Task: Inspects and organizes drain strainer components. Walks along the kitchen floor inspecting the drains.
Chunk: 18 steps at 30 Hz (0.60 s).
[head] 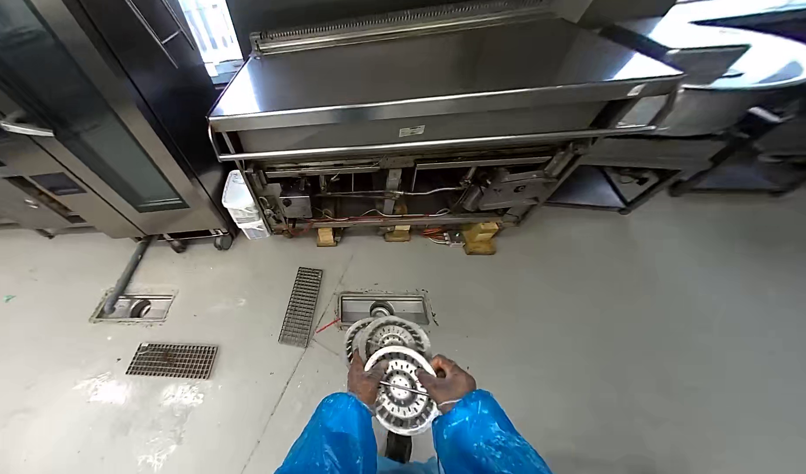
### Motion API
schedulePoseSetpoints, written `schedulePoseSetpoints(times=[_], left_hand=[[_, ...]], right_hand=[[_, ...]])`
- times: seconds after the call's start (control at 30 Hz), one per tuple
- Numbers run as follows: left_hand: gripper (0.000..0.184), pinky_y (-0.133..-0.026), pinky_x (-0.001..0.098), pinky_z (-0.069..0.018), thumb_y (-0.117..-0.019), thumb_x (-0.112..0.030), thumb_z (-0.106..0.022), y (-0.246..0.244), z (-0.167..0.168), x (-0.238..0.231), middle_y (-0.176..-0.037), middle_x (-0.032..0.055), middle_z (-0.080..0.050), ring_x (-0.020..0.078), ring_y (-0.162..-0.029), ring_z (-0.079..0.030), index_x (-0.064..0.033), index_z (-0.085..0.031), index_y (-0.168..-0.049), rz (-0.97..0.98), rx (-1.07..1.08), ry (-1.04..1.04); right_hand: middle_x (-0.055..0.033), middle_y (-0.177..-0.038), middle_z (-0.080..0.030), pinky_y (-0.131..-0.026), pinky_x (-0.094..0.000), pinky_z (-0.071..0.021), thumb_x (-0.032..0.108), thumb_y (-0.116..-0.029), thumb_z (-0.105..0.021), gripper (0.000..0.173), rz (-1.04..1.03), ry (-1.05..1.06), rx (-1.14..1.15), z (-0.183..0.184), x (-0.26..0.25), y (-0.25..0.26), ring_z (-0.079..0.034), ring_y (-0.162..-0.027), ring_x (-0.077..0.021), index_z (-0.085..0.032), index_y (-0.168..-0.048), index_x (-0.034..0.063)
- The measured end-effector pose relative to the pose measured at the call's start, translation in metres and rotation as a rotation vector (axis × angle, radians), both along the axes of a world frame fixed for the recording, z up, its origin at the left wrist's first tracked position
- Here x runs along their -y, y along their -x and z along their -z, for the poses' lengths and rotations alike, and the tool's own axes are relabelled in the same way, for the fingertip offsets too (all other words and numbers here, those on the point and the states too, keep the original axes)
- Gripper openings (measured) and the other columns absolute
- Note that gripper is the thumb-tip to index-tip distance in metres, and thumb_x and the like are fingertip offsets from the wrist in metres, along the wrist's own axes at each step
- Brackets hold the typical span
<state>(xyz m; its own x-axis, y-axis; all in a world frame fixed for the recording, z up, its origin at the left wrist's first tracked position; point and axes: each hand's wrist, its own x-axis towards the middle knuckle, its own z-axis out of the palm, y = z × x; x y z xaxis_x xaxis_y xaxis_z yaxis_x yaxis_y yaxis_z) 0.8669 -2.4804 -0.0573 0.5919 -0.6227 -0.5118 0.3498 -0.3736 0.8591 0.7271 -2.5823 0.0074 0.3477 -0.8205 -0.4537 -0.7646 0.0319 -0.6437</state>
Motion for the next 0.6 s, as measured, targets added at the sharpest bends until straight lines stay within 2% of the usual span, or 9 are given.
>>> schedulePoseSetpoints(times=[0.1,0.2,0.3,0.4,0.43,0.5,0.6], left_hand=[[0.081,-0.112,0.0469,-0.0453,-0.0937,-0.009,-0.073,-0.033,0.014,0.031,-0.149,0.0301,-0.048,0.0345,-0.134,-0.054,0.0057,-0.024,-0.157,-0.106,0.020,-0.048],[0.083,-0.112,0.0505,-0.0449,-0.0949,-0.009,-0.073,-0.067,0.029,0.047,-0.151,0.0300,-0.046,0.0367,-0.135,-0.053,0.0030,-0.022,-0.159,-0.238,-0.002,-0.140],[0.080,-0.108,0.0526,-0.0484,-0.0949,-0.009,-0.073,-0.113,0.057,0.062,-0.147,0.0299,-0.050,0.0374,-0.129,-0.057,0.0017,-0.025,-0.159,-0.409,0.024,-0.207],[0.080,-0.105,0.0529,-0.0500,-0.0954,-0.007,-0.071,-0.163,0.097,0.067,-0.146,0.0301,-0.051,0.0373,-0.126,-0.059,0.0008,-0.024,-0.159,-0.496,0.026,-0.243],[0.077,-0.099,0.0522,-0.0534,-0.0955,-0.007,-0.071,-0.182,0.111,0.072,-0.140,0.0301,-0.055,0.0361,-0.118,-0.063,0.0011,-0.027,-0.158,-0.527,0.025,-0.254],[0.072,-0.080,0.0510,-0.0585,-0.0962,-0.007,-0.071,-0.204,0.133,0.078,-0.124,0.0299,-0.062,0.0335,-0.094,-0.069,0.0002,-0.031,-0.155,-0.612,0.002,-0.324],[0.071,-0.070,0.0458,-0.0575,-0.0980,-0.006,-0.068,-0.229,0.152,0.094,-0.124,0.0274,-0.061,0.0279,-0.084,-0.066,-0.0057,-0.029,-0.158,-0.693,-0.011,-0.376]], right_hand=[[-0.0163,-0.092,-0.070,-0.083,-0.0489,-0.0523,0.038,-0.0872,-0.082,0.040,-0.131,-0.047,-0.016,0.010,0.058,-0.030,-0.066,-0.088,-0.0274,-0.071,-0.093,0.0000],[-0.0135,-0.089,-0.071,-0.082,-0.0462,-0.0531,0.041,-0.0867,-0.082,0.040,-0.215,-0.110,-0.060,0.027,0.106,-0.057,-0.067,-0.086,-0.0243,-0.072,-0.093,0.0024],[-0.0139,-0.099,-0.073,-0.089,-0.0462,-0.0554,0.031,-0.0865,-0.081,0.032,-0.248,-0.107,-0.094,0.057,0.161,-0.088,-0.070,-0.094,-0.0247,-0.074,-0.100,0.0039],[-0.0188,-0.117,-0.071,-0.100,-0.0458,-0.0541,0.026,-0.0847,-0.083,0.041,-0.331,-0.102,-0.176,0.098,0.212,-0.114,-0.068,-0.110,-0.0294,-0.071,-0.115,0.0004],[-0.0221,-0.124,-0.068,-0.106,-0.0467,-0.0504,0.022,-0.0860,-0.081,0.044,-0.389,-0.112,-0.230,0.111,0.230,-0.126,-0.065,-0.119,-0.0328,-0.069,-0.121,-0.0016],[-0.0268,-0.132,-0.064,-0.112,-0.0508,-0.0443,0.014,-0.0919,-0.072,0.042,-0.494,-0.166,-0.389,0.144,0.257,-0.137,-0.059,-0.129,-0.0393,-0.065,-0.130,-0.0029],[-0.0273,-0.141,-0.059,-0.118,-0.0512,-0.0382,0.007,-0.0982,-0.063,0.041,-0.606,-0.283,-0.563,0.210,0.306,-0.155,-0.053,-0.137,-0.0405,-0.060,-0.138,-0.0022]])
